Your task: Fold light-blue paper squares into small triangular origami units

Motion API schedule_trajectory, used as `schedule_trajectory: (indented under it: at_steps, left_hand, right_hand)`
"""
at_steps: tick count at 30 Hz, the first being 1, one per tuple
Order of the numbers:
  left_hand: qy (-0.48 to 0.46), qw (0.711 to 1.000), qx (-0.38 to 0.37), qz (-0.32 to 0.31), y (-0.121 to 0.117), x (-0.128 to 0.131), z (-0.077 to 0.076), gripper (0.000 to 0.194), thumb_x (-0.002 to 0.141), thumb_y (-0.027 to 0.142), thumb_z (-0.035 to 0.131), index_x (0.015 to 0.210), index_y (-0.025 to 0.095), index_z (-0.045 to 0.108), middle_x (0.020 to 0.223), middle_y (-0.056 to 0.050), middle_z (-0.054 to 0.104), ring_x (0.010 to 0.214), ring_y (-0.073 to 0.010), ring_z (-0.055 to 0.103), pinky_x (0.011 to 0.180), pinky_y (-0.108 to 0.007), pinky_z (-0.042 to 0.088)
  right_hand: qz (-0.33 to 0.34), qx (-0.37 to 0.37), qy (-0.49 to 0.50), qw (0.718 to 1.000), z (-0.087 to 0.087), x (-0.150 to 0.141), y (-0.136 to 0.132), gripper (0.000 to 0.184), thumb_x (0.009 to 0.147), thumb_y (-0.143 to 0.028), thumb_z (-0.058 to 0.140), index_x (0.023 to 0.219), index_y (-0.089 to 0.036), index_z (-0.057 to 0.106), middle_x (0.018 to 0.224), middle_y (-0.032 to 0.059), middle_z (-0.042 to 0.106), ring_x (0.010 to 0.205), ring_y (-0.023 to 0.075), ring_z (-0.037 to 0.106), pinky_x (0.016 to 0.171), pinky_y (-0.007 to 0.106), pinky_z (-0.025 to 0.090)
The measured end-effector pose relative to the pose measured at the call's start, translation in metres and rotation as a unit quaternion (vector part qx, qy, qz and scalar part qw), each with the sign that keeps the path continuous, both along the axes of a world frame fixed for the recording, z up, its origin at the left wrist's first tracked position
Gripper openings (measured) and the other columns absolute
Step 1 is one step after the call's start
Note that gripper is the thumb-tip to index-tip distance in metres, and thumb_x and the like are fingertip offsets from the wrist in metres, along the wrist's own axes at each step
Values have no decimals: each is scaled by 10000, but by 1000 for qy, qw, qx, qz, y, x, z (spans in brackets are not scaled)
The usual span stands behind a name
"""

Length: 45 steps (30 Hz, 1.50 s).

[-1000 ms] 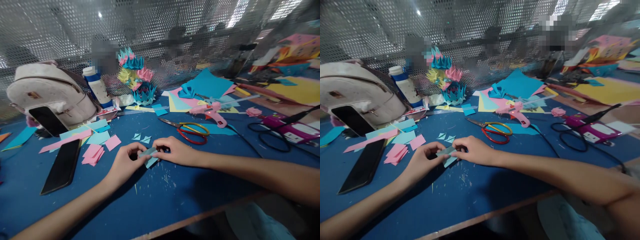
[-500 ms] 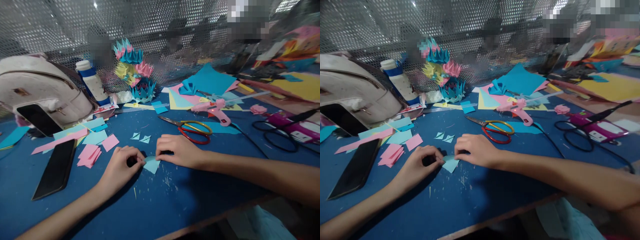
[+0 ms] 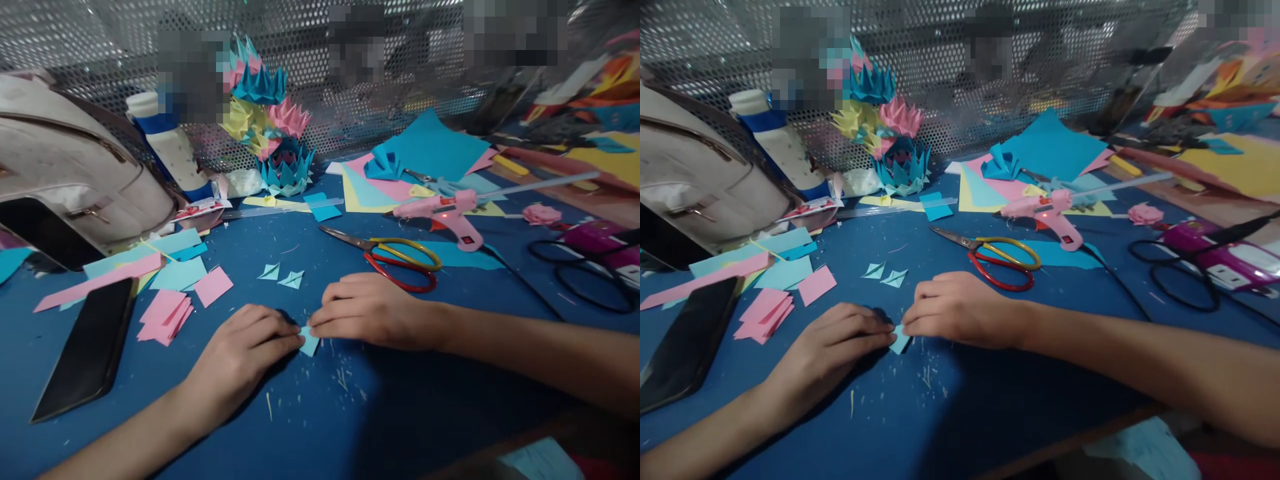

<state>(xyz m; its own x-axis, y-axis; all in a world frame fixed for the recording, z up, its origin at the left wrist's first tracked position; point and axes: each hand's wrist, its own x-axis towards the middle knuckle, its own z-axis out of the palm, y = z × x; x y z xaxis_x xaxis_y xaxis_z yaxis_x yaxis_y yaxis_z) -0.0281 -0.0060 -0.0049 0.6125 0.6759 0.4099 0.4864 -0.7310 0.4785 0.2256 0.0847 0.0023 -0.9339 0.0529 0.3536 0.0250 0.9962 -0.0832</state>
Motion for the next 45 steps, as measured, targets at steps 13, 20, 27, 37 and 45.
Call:
schedule_trajectory:
  at_steps: [13,20,27,37,45]
  left_hand:
    - [262,929,261,13,-15,7,20,386,1005,62,293,1118,67,662,985,-121,749,875,-252,657,909,-430,428]
    - [158,979,88,94,-14,9,13,171,1019,209,476,1093,146,617,858,-64,687,779,-237,595,840,-432,380]
    - [87,984,-61,141,6,12,9,212,870,309,735,987,216,585,904,-6,647,831,-196,580,737,-330,368]
    - [-15,965,-206,163,13,13,12,141,897,262,601,785,178,606,795,-15,653,733,-154,606,665,-265,443]
    - [-13,965,-189,182,10,16,10,162,880,245,623,730,194,592,731,12,643,728,-159,587,722,-294,408]
  right_hand:
    - [-2,-13,-86,996,23,4,9,239,992,-362,507,948,-229,700,953,37,677,846,199,482,680,359,282]
    - [-26,64,-44,997,13,-4,6,395,1025,-475,429,867,-186,648,872,51,632,811,187,444,675,337,259]
    - [-78,-48,-16,996,-1,-20,-5,327,1035,-408,434,899,-166,605,812,36,611,763,163,459,653,288,306]
    - [-185,-397,8,899,10,-18,-19,198,916,-317,572,781,-175,544,633,-42,491,580,95,415,563,234,290]
    - [-188,-217,-44,957,8,-16,-19,225,928,-266,529,729,-180,468,702,2,512,722,148,441,664,283,297]
